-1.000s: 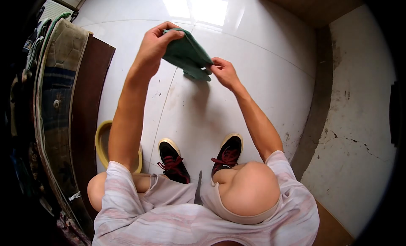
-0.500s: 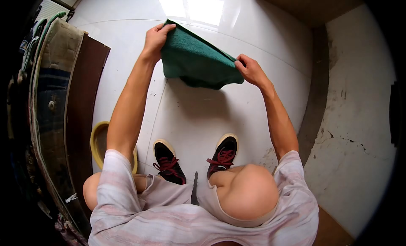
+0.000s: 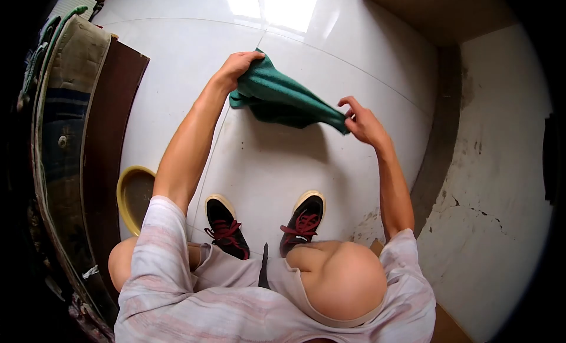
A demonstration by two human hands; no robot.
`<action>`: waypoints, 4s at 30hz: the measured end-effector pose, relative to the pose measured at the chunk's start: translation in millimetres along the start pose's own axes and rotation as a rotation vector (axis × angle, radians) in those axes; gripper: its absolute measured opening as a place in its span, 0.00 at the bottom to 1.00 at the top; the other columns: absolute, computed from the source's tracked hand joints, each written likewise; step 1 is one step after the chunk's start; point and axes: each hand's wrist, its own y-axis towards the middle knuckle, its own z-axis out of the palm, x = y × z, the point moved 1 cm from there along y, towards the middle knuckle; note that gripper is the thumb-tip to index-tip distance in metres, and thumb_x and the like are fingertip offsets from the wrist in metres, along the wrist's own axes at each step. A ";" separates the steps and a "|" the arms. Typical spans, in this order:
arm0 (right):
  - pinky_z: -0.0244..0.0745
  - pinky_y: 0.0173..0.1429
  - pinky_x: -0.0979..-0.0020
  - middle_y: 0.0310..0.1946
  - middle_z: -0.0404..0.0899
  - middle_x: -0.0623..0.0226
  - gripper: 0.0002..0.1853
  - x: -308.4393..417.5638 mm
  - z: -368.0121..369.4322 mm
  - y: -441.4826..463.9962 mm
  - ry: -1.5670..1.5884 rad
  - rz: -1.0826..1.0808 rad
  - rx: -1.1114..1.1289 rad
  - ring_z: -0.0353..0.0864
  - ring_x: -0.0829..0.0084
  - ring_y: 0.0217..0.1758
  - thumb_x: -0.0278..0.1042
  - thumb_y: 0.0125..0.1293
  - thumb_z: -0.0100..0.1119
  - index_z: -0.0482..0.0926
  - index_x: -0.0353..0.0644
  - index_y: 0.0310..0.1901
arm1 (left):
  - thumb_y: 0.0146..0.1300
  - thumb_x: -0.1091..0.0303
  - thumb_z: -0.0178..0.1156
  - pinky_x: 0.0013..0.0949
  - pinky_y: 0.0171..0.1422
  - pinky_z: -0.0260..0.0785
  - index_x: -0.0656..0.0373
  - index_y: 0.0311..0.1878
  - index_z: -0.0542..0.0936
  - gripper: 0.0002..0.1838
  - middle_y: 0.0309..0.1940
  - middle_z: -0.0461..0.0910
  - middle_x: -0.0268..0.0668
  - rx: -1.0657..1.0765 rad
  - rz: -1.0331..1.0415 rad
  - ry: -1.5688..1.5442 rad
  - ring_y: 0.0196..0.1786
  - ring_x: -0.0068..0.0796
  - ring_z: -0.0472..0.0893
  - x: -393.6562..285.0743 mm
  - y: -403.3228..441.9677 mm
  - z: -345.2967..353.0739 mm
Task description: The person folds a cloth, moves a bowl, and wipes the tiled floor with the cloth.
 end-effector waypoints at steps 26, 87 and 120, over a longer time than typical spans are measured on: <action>0.76 0.61 0.64 0.43 0.79 0.62 0.04 103.0 23.6 94.9 -0.451 -0.645 0.055 0.78 0.61 0.56 0.24 0.65 0.67 0.81 0.39 0.40 | 0.73 0.57 0.65 0.27 0.49 0.67 0.59 0.48 0.86 0.14 0.37 0.81 0.25 -0.179 0.394 0.028 0.44 0.17 0.76 97.4 -12.9 19.0; 0.82 0.51 0.71 0.35 0.86 0.66 0.11 138.1 -74.8 15.2 0.360 -0.689 -0.187 0.84 0.72 0.40 0.36 0.70 0.71 0.85 0.35 0.44 | 0.65 0.78 0.61 0.34 0.45 0.79 0.68 0.42 0.82 0.05 0.37 0.85 0.43 -0.035 1.251 0.790 0.38 0.36 0.85 -71.6 -140.6 -37.3; 0.77 0.54 0.63 0.36 0.83 0.61 0.06 -1.4 62.0 -40.2 0.285 -0.192 -0.072 0.82 0.63 0.45 0.24 0.63 0.65 0.82 0.37 0.42 | 0.56 0.69 0.74 0.39 0.49 0.71 0.52 0.35 0.84 0.06 0.34 0.86 0.31 0.181 0.893 0.808 0.43 0.36 0.83 157.2 -114.3 4.1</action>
